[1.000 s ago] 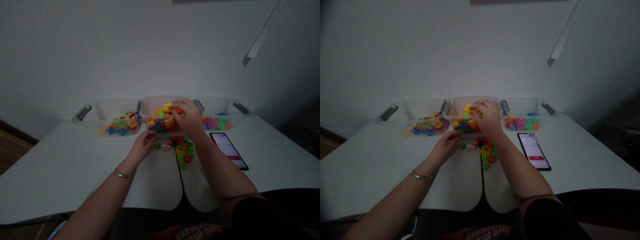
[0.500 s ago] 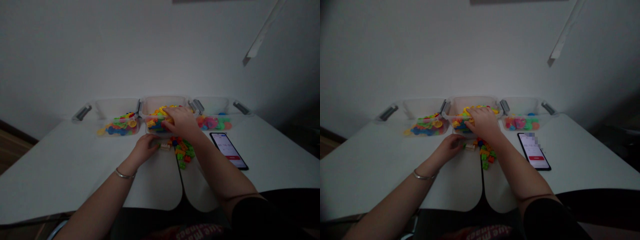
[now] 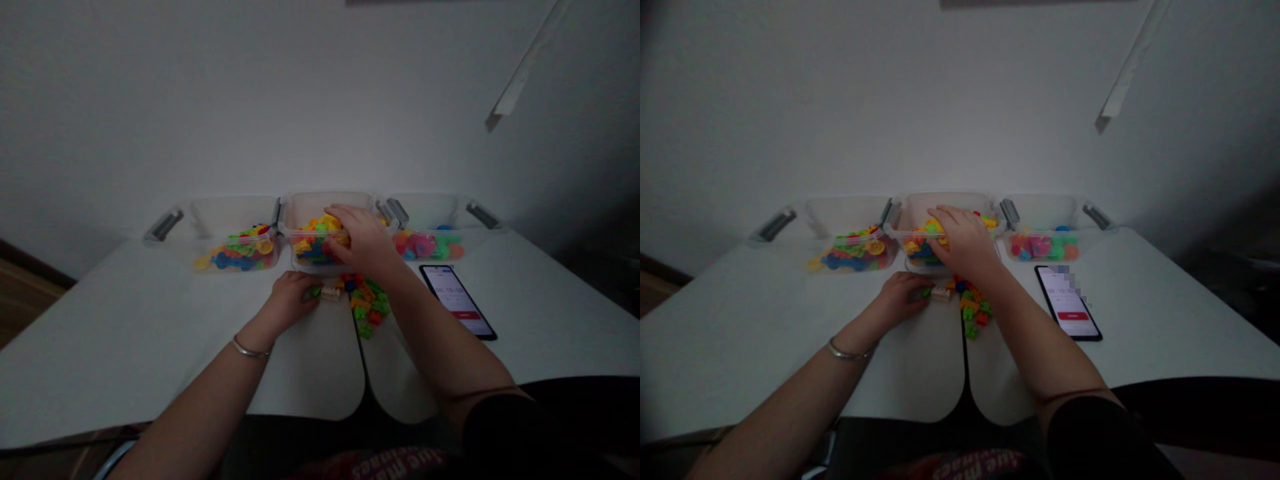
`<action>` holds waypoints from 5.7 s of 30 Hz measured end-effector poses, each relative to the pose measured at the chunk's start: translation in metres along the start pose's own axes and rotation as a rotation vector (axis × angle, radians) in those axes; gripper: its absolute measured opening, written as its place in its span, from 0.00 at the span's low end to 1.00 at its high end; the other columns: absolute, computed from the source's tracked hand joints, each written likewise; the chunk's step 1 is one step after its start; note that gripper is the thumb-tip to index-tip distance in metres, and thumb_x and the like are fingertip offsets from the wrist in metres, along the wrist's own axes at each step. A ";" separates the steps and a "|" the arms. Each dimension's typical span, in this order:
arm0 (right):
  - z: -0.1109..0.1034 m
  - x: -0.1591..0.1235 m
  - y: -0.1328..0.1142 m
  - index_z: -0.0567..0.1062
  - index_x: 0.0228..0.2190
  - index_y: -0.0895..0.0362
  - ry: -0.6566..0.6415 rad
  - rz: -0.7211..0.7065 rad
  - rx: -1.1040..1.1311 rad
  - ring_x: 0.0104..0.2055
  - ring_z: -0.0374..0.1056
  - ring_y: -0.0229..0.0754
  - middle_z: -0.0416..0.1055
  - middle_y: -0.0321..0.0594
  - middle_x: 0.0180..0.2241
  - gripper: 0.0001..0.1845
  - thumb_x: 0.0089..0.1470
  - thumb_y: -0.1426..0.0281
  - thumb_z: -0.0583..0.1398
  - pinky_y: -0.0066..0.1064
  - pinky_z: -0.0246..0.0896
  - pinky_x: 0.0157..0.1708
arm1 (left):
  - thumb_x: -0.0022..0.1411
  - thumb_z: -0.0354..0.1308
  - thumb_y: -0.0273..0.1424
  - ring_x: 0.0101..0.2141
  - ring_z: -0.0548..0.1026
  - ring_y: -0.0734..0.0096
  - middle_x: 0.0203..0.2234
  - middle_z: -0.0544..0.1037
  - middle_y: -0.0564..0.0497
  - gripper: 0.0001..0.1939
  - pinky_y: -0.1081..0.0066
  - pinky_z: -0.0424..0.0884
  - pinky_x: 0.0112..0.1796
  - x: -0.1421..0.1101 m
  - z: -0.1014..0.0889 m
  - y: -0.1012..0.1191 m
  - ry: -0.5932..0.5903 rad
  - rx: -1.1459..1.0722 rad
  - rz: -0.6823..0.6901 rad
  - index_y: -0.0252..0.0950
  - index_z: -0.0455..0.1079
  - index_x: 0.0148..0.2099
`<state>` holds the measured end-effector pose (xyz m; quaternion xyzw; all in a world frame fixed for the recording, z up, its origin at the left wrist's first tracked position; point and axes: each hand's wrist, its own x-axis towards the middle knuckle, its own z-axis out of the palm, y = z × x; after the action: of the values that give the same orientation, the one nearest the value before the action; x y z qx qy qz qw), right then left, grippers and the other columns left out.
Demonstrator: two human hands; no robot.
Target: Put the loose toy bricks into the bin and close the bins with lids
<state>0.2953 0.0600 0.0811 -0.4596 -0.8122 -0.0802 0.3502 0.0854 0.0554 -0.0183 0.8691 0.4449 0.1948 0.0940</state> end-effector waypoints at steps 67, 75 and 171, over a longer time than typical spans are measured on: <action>-0.015 0.002 0.039 0.83 0.39 0.55 -0.026 0.280 -0.118 0.42 0.74 0.51 0.81 0.47 0.38 0.16 0.58 0.64 0.56 0.46 0.68 0.46 | 0.61 0.58 0.25 0.54 0.74 0.50 0.54 0.78 0.42 0.24 0.50 0.68 0.55 -0.005 0.002 0.013 0.046 -0.170 0.101 0.40 0.71 0.60; -0.012 0.001 0.037 0.83 0.36 0.55 -0.002 0.244 -0.128 0.40 0.73 0.50 0.80 0.46 0.35 0.16 0.58 0.66 0.55 0.45 0.68 0.46 | 0.59 0.59 0.23 0.50 0.76 0.53 0.49 0.80 0.45 0.21 0.53 0.70 0.52 -0.005 0.003 0.014 0.014 -0.091 0.136 0.43 0.77 0.53; -0.009 0.001 0.019 0.72 0.53 0.54 0.226 0.035 0.072 0.54 0.69 0.52 0.73 0.51 0.52 0.21 0.57 0.70 0.58 0.48 0.64 0.56 | 0.60 0.59 0.26 0.46 0.76 0.56 0.43 0.79 0.44 0.11 0.57 0.72 0.48 -0.001 -0.001 0.023 -0.061 -0.082 0.156 0.38 0.73 0.46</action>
<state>0.3150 0.0672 0.0849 -0.4491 -0.7617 -0.0960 0.4570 0.1016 0.0406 -0.0103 0.9020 0.3646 0.1930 0.1276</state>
